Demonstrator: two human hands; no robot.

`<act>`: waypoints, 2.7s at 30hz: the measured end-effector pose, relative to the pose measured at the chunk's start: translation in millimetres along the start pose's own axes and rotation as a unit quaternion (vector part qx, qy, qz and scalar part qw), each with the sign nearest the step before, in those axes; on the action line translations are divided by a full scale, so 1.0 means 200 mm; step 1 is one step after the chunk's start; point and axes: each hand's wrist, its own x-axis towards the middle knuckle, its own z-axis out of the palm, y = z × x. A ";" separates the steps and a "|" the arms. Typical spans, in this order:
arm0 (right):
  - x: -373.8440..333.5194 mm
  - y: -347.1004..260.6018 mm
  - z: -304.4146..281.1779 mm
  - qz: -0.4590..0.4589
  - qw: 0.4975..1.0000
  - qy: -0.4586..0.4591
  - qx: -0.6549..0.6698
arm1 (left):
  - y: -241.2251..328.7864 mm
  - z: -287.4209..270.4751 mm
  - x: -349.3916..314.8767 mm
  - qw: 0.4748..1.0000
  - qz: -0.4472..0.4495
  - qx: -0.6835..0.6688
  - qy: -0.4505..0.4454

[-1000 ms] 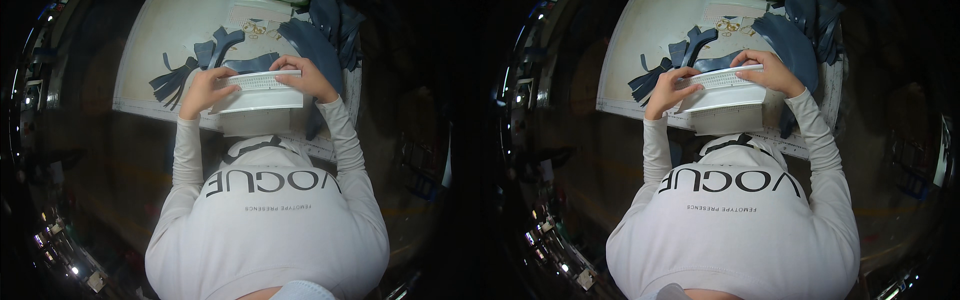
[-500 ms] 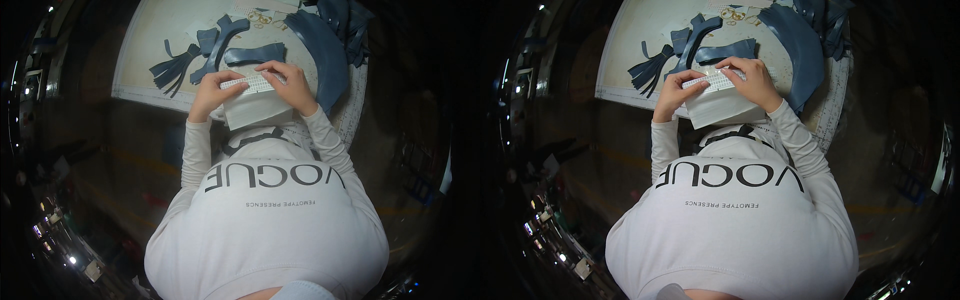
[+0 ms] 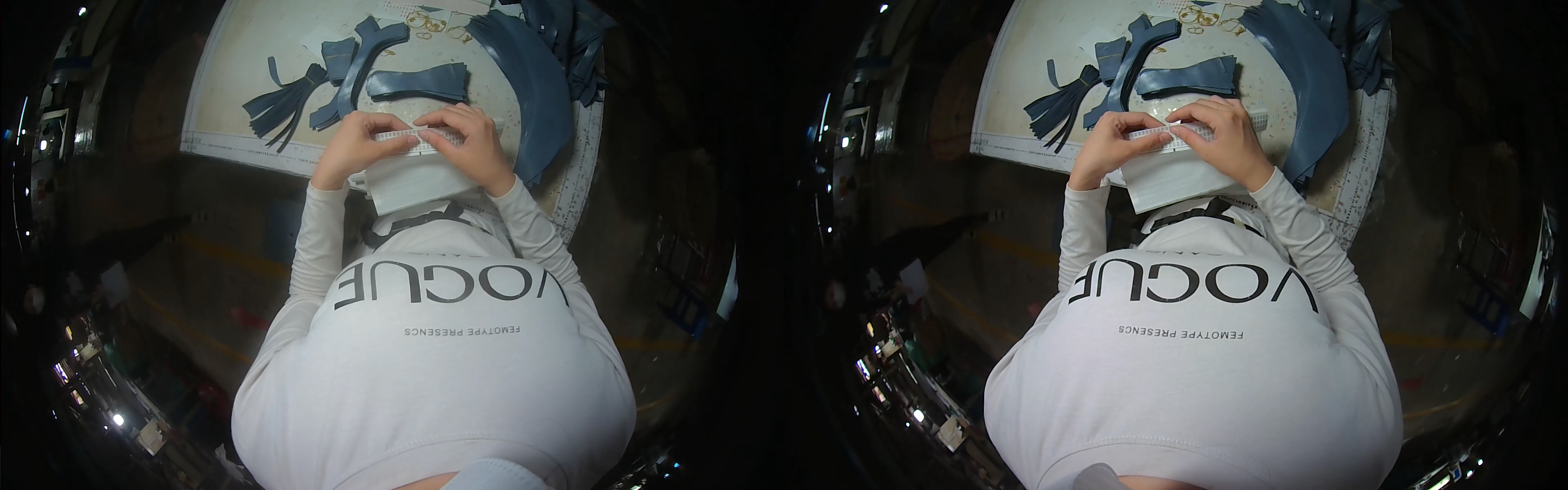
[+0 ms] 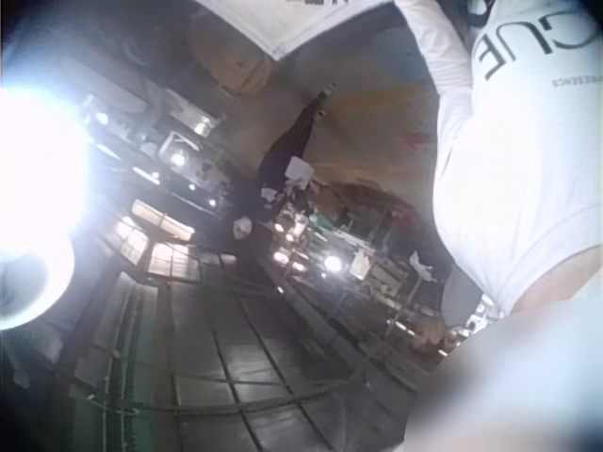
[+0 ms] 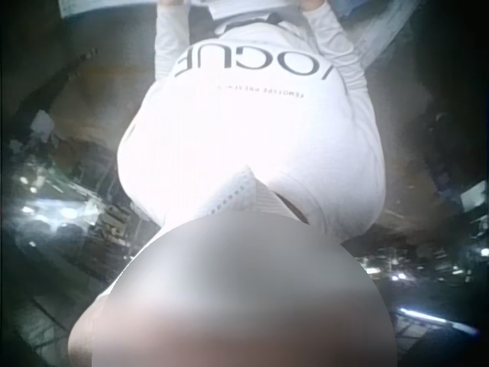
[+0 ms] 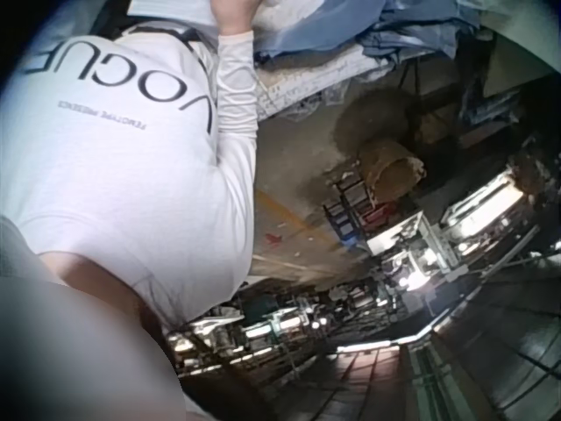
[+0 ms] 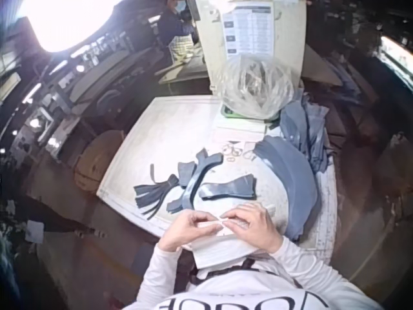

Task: The person repeatedly picks small adhesive strips from a white roll and presses them onto the edges of several blue fabric pieces laid on a table. The person handles each piece one at a time, aligning and smoothing the strips along the edges.

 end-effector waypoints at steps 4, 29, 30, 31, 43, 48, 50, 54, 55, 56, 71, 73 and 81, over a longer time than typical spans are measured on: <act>-0.01 0.00 0.01 -0.055 0.996 0.048 -0.060 | -0.01 0.01 0.01 0.999 0.010 -0.040 0.011; 0.00 -0.03 0.01 0.004 0.995 -0.007 0.102 | -0.03 0.02 -0.02 0.996 0.004 -0.085 -0.031; -0.01 -0.03 0.01 0.007 0.995 -0.020 0.100 | -0.03 0.02 -0.02 0.995 -0.003 -0.091 -0.030; -0.01 -0.03 0.01 0.007 0.995 -0.023 0.096 | -0.03 0.02 -0.02 0.995 -0.010 -0.096 -0.030; -0.03 -0.04 0.03 0.001 0.999 0.002 0.050 | -0.06 0.03 -0.01 0.995 0.001 -0.095 -0.028; -0.03 -0.03 0.02 0.027 0.994 0.017 0.101 | -0.07 0.03 -0.01 0.998 0.039 -0.059 0.000; -0.02 -0.02 0.01 0.060 0.995 0.025 0.081 | -0.08 0.02 -0.02 0.998 0.024 -0.056 0.018; -0.02 -0.03 -0.01 -0.010 0.997 0.078 0.009 | -0.09 0.00 -0.03 0.994 -0.035 -0.095 0.036; -0.02 -0.03 0.00 -0.031 0.996 0.083 -0.007 | -0.10 0.00 -0.03 0.994 -0.037 -0.092 0.037; -0.02 -0.04 0.01 -0.051 0.994 0.091 -0.023 | -0.10 0.00 -0.03 0.994 -0.032 -0.098 0.038; -0.02 -0.07 0.06 0.009 0.988 0.141 0.061 | -0.10 0.02 -0.02 0.990 -0.022 -0.129 0.046; -0.01 -0.07 0.06 0.005 0.988 0.129 0.085 | -0.10 0.02 -0.02 0.991 -0.019 -0.124 0.043; -0.02 -0.08 0.10 -0.149 0.981 0.116 -0.042 | -0.10 0.05 -0.01 0.980 -0.004 -0.190 0.066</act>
